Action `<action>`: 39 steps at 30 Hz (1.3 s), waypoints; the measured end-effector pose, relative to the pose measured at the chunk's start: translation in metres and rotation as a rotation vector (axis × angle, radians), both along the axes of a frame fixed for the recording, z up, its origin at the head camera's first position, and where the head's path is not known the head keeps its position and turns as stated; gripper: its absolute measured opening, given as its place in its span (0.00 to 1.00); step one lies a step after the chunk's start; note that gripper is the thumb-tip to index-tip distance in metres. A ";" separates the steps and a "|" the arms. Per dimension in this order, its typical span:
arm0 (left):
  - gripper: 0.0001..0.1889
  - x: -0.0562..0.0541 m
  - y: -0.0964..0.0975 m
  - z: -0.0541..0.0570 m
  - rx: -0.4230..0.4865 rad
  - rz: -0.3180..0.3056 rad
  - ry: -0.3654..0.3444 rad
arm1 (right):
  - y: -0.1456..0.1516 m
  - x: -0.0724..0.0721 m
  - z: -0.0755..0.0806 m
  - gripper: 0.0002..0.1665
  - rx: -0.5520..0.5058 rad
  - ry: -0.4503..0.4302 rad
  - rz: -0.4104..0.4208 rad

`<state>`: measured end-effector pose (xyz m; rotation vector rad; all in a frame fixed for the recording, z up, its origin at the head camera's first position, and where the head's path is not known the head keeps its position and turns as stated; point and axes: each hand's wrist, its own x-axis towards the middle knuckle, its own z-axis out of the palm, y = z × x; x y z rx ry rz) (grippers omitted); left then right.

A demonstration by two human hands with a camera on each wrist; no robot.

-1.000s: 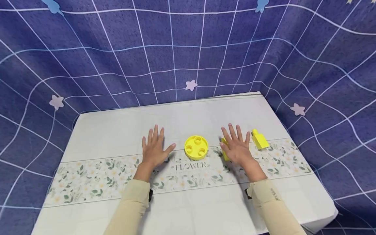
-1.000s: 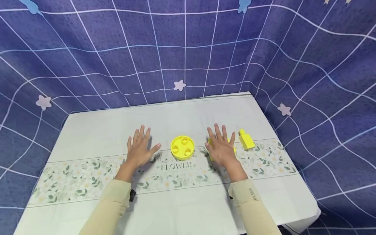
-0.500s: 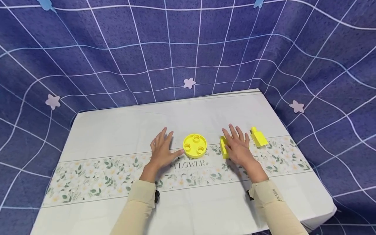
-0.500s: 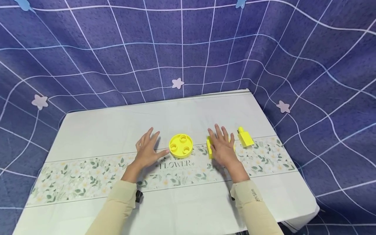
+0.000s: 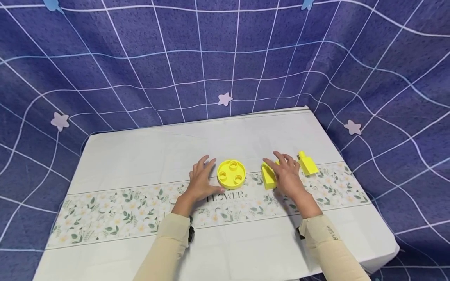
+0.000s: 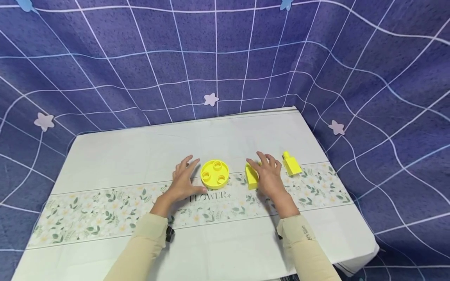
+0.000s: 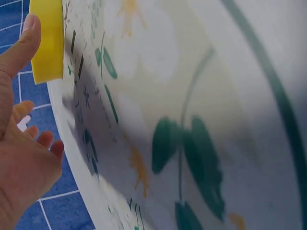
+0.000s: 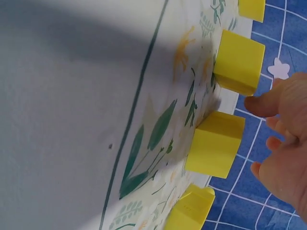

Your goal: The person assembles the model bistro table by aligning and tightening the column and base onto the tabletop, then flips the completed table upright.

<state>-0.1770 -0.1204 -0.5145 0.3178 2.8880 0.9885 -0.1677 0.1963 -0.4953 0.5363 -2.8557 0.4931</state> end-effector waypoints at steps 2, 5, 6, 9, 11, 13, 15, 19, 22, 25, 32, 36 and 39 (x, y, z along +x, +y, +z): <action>0.62 -0.001 0.003 -0.001 0.005 -0.010 -0.024 | 0.000 0.000 -0.002 0.38 0.018 -0.009 0.014; 0.63 -0.002 0.007 -0.001 0.018 -0.020 -0.070 | -0.001 0.000 -0.003 0.42 0.040 -0.011 0.033; 0.64 -0.003 0.008 -0.001 0.026 -0.024 -0.076 | -0.002 0.000 -0.004 0.42 0.046 -0.011 0.038; 0.64 -0.004 0.011 0.000 0.050 -0.028 -0.084 | -0.003 0.000 -0.004 0.44 0.061 -0.017 0.045; 0.64 -0.005 0.012 0.001 0.072 -0.030 -0.083 | -0.004 0.000 -0.005 0.45 0.077 -0.027 0.051; 0.65 -0.005 0.013 0.002 0.084 -0.033 -0.086 | -0.005 0.000 -0.005 0.46 0.094 -0.041 0.057; 0.65 -0.006 0.013 0.002 0.096 -0.038 -0.091 | -0.006 0.000 -0.006 0.48 0.104 -0.058 0.064; 0.65 -0.008 0.015 0.002 0.133 -0.052 -0.107 | -0.009 0.001 -0.007 0.48 0.115 -0.080 0.083; 0.66 -0.009 0.016 0.002 0.169 -0.061 -0.128 | -0.011 0.002 -0.006 0.50 0.130 -0.090 0.100; 0.67 -0.010 0.017 -0.001 0.190 -0.072 -0.145 | -0.014 0.003 -0.004 0.50 0.145 -0.107 0.110; 0.68 -0.012 0.022 -0.008 0.198 -0.068 -0.148 | -0.017 0.004 -0.005 0.44 0.163 -0.124 0.121; 0.66 -0.014 0.026 -0.009 0.204 -0.054 -0.154 | -0.018 0.005 -0.004 0.40 0.176 -0.106 0.128; 0.64 -0.016 0.027 -0.010 0.208 -0.044 -0.158 | -0.017 0.004 -0.002 0.38 0.173 -0.095 0.138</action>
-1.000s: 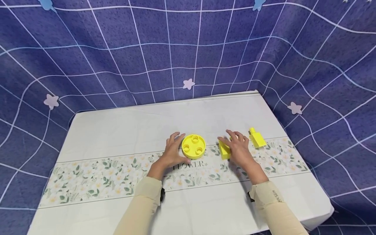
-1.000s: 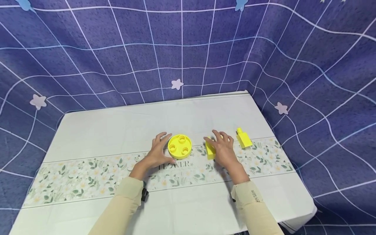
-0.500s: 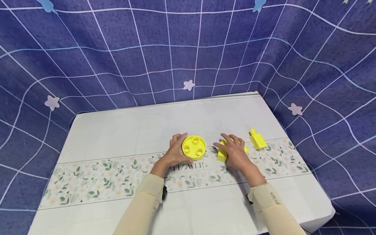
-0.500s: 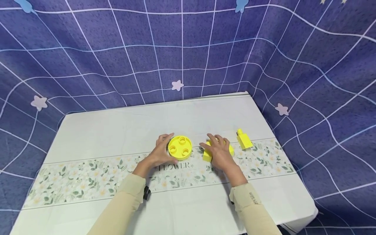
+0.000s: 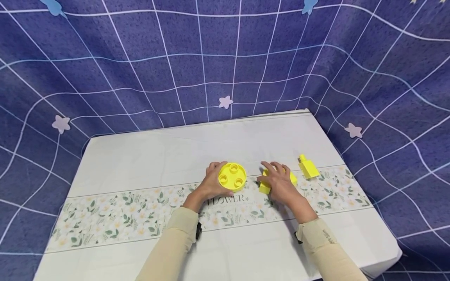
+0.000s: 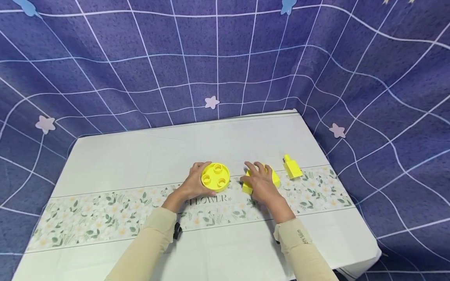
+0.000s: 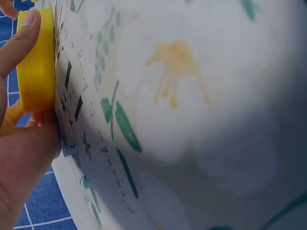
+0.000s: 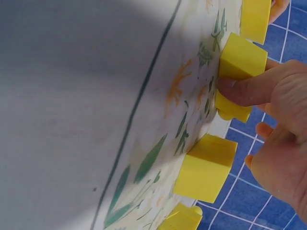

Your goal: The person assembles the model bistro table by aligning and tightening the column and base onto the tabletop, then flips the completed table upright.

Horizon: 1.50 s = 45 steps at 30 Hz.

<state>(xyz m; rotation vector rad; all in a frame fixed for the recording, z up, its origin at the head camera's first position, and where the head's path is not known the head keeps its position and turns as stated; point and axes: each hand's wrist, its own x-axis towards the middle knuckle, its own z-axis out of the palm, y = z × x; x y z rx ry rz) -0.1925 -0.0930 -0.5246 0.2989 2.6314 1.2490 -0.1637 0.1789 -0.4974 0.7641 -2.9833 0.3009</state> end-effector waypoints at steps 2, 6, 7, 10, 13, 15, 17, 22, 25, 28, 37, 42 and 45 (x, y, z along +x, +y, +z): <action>0.63 -0.001 0.000 0.000 0.003 0.006 -0.001 | 0.000 -0.001 0.002 0.36 -0.011 0.008 0.008; 0.62 -0.001 0.001 0.000 0.005 0.008 -0.001 | -0.002 -0.001 0.004 0.31 -0.038 0.026 0.017; 0.62 -0.001 0.001 0.001 0.002 0.007 -0.002 | -0.003 -0.002 0.005 0.30 -0.043 0.031 0.018; 0.61 -0.001 0.000 0.001 0.000 0.002 -0.004 | -0.004 -0.002 0.006 0.29 -0.068 0.047 0.016; 0.61 -0.001 0.001 0.002 -0.009 0.003 -0.010 | -0.005 -0.002 0.007 0.28 -0.111 0.069 0.008; 0.61 -0.002 0.001 0.002 -0.018 0.006 -0.016 | -0.006 -0.003 0.008 0.27 -0.160 0.086 0.004; 0.61 -0.001 0.002 0.002 -0.027 0.008 -0.020 | -0.008 -0.004 0.008 0.27 -0.228 0.102 0.004; 0.61 -0.001 0.003 0.004 -0.039 0.011 -0.024 | -0.015 -0.005 0.010 0.27 -0.466 0.092 0.014; 0.61 0.000 0.003 0.003 -0.038 0.008 -0.023 | -0.022 -0.004 0.014 0.25 -0.579 0.047 -0.008; 0.60 0.000 0.002 0.003 -0.033 0.000 -0.016 | -0.027 -0.004 0.018 0.25 -0.644 -0.007 -0.045; 0.60 0.000 0.000 0.003 -0.031 -0.015 0.000 | -0.040 -0.004 0.021 0.24 -0.863 -0.196 -0.084; 0.61 0.000 0.000 0.004 -0.037 -0.019 -0.002 | -0.046 -0.003 0.019 0.25 -0.942 -0.280 -0.093; 0.61 0.000 0.000 0.005 -0.033 -0.017 -0.009 | -0.048 -0.003 0.017 0.25 -0.961 -0.317 -0.109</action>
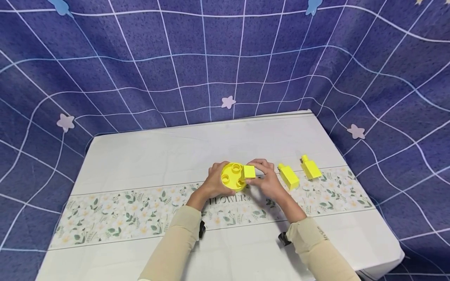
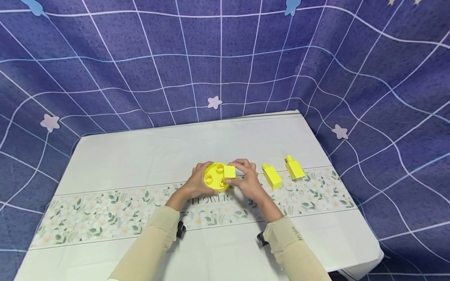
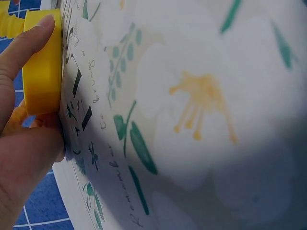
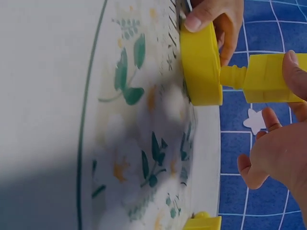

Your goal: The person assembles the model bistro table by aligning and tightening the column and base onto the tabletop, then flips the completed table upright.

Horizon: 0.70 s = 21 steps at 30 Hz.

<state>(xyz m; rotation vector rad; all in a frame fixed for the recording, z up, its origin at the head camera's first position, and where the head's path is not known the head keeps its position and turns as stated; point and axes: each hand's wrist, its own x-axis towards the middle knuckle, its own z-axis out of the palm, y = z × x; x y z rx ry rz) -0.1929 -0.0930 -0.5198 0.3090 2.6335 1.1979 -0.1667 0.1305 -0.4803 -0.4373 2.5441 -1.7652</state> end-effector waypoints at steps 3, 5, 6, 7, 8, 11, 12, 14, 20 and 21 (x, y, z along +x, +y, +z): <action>0.61 0.000 0.000 0.001 0.001 0.002 -0.004 | -0.002 0.001 0.000 0.24 -0.006 -0.026 -0.008; 0.61 0.000 0.000 0.001 -0.003 0.002 -0.005 | -0.003 0.001 -0.001 0.24 -0.011 -0.033 -0.005; 0.61 0.001 0.000 0.001 -0.005 0.003 -0.005 | -0.004 0.001 -0.001 0.24 -0.011 -0.035 -0.002; 0.61 0.001 0.000 0.001 -0.006 0.003 -0.004 | -0.005 0.001 -0.002 0.24 -0.012 -0.037 0.002; 0.62 0.001 0.000 0.001 -0.009 0.003 -0.003 | -0.005 0.001 -0.002 0.24 -0.009 -0.041 0.005; 0.61 0.001 0.000 0.000 -0.017 -0.001 -0.001 | -0.008 0.001 -0.006 0.25 0.010 -0.054 0.007; 0.61 0.001 0.000 0.000 -0.020 -0.001 -0.001 | -0.008 0.001 -0.007 0.25 0.013 -0.057 0.005; 0.61 0.001 0.000 0.000 -0.025 -0.004 -0.002 | -0.010 0.002 -0.008 0.26 0.035 -0.056 -0.011; 0.61 0.002 0.000 0.000 -0.014 0.000 0.003 | -0.019 0.005 -0.012 0.21 0.056 0.044 -0.059; 0.61 0.002 0.000 0.000 -0.012 0.001 0.005 | -0.021 0.006 -0.013 0.19 0.052 0.068 -0.069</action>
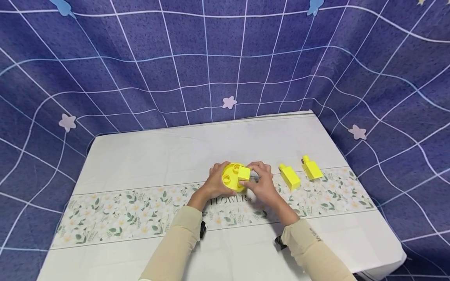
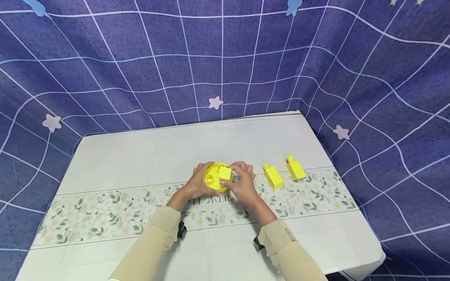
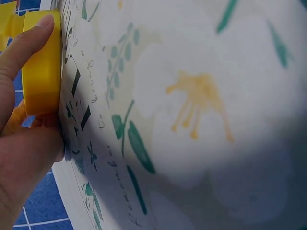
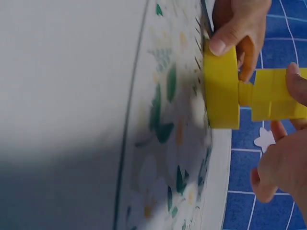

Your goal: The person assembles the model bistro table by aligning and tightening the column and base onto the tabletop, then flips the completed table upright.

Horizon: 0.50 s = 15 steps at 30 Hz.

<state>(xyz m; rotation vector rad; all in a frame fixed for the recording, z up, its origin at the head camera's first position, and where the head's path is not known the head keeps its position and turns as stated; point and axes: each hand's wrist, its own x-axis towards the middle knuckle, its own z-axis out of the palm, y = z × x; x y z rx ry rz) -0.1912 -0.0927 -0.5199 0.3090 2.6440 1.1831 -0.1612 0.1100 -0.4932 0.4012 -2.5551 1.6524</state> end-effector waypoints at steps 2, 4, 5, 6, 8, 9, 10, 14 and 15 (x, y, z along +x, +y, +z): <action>0.61 0.000 0.000 0.000 0.005 -0.001 0.002 | -0.004 0.001 -0.002 0.18 0.004 0.053 -0.024; 0.61 0.000 0.001 -0.001 0.012 -0.003 0.002 | -0.008 0.003 -0.005 0.17 0.019 0.102 -0.061; 0.60 0.000 0.001 -0.001 0.013 -0.005 0.002 | -0.011 0.005 -0.005 0.18 0.027 0.128 -0.084; 0.60 0.001 0.001 -0.001 0.016 -0.005 0.001 | -0.013 0.006 -0.007 0.19 0.041 0.163 -0.108; 0.60 0.001 0.001 -0.001 0.020 -0.004 0.001 | -0.016 0.008 -0.009 0.20 0.060 0.231 -0.154; 0.60 0.002 0.001 0.000 0.019 -0.003 0.002 | -0.018 0.010 -0.010 0.21 0.068 0.265 -0.178; 0.60 0.002 0.002 0.000 0.018 -0.002 0.004 | -0.020 0.011 -0.011 0.22 0.074 0.295 -0.202; 0.59 0.001 0.002 0.000 0.010 0.004 0.013 | -0.026 0.014 -0.016 0.26 0.090 0.359 -0.268; 0.60 0.001 0.002 0.001 0.010 0.005 0.013 | -0.027 0.014 -0.017 0.26 0.101 0.356 -0.276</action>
